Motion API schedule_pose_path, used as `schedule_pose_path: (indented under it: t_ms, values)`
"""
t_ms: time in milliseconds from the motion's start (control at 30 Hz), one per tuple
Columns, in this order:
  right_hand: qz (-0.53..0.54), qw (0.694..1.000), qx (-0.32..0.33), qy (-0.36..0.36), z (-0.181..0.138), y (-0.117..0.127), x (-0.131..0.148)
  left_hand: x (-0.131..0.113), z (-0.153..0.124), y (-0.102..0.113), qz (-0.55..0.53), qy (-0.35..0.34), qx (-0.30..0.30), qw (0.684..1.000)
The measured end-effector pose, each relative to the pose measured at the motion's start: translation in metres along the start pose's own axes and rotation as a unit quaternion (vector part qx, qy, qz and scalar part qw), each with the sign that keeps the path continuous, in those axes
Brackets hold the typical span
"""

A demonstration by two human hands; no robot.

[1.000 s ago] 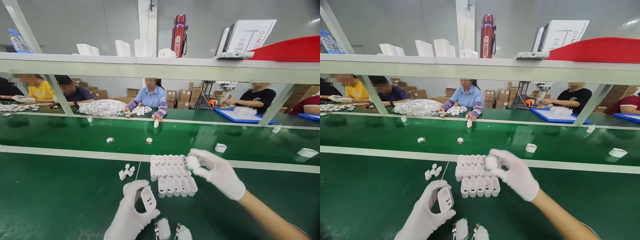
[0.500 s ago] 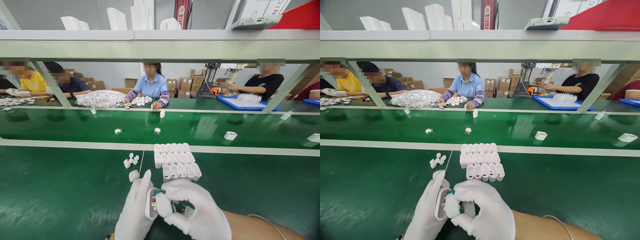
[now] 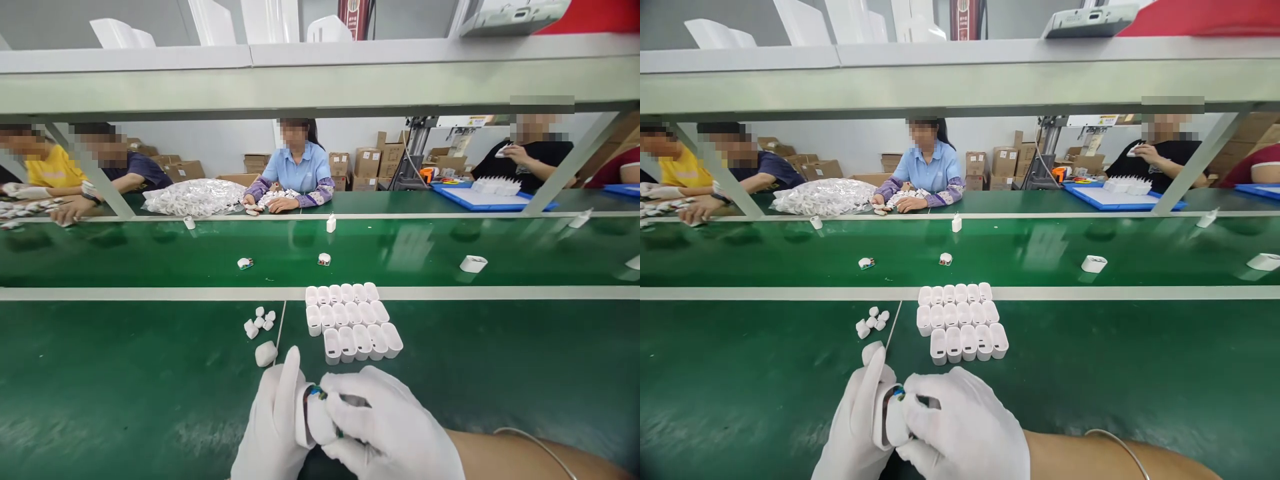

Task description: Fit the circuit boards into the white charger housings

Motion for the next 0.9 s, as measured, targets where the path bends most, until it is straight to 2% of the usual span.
schedule_pose_path:
  t_ms: [167,267,367,433,567,667,767,900]
  values:
    - [-0.036,0.999,0.012,0.016,0.000,-0.006,0.004,-0.001,-0.002,-0.002,-0.007,0.010,0.023,1.000]
    - [-0.069,0.997,-0.002,-0.020,-0.003,-0.010,0.005,0.000,-0.001,0.003,-0.025,0.026,0.013,0.999]
    - [-0.061,0.992,-0.059,-0.092,-0.009,-0.011,0.000,0.007,-0.002,0.001,-0.125,0.071,0.040,0.989]
    - [-0.028,0.994,-0.043,-0.101,-0.009,-0.015,-0.003,0.011,-0.005,-0.009,-0.209,0.116,0.099,0.966]
    - [0.045,0.998,0.035,-0.023,0.000,-0.014,-0.008,0.008,-0.011,-0.026,-0.311,0.162,0.203,0.914]
    - [0.135,0.989,0.030,-0.048,0.005,-0.005,-0.028,0.002,-0.014,-0.031,-0.345,0.166,0.235,0.894]
    - [0.222,0.973,0.050,-0.040,0.007,-0.011,-0.033,-0.001,-0.018,-0.034,-0.364,0.172,0.250,0.881]
    - [0.234,0.968,0.071,-0.057,0.009,-0.018,-0.032,-0.002,-0.020,-0.035,-0.375,0.174,0.270,0.869]
Point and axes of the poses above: each hand's wrist, its own z-axis towards the middle knuckle, its own y-axis out of the back of the hand, x = y × z, the point moved 8 cm from there along z, towards the middle knuckle, and after that the axes turned 1 degree about -z, right-handed, at the moved point
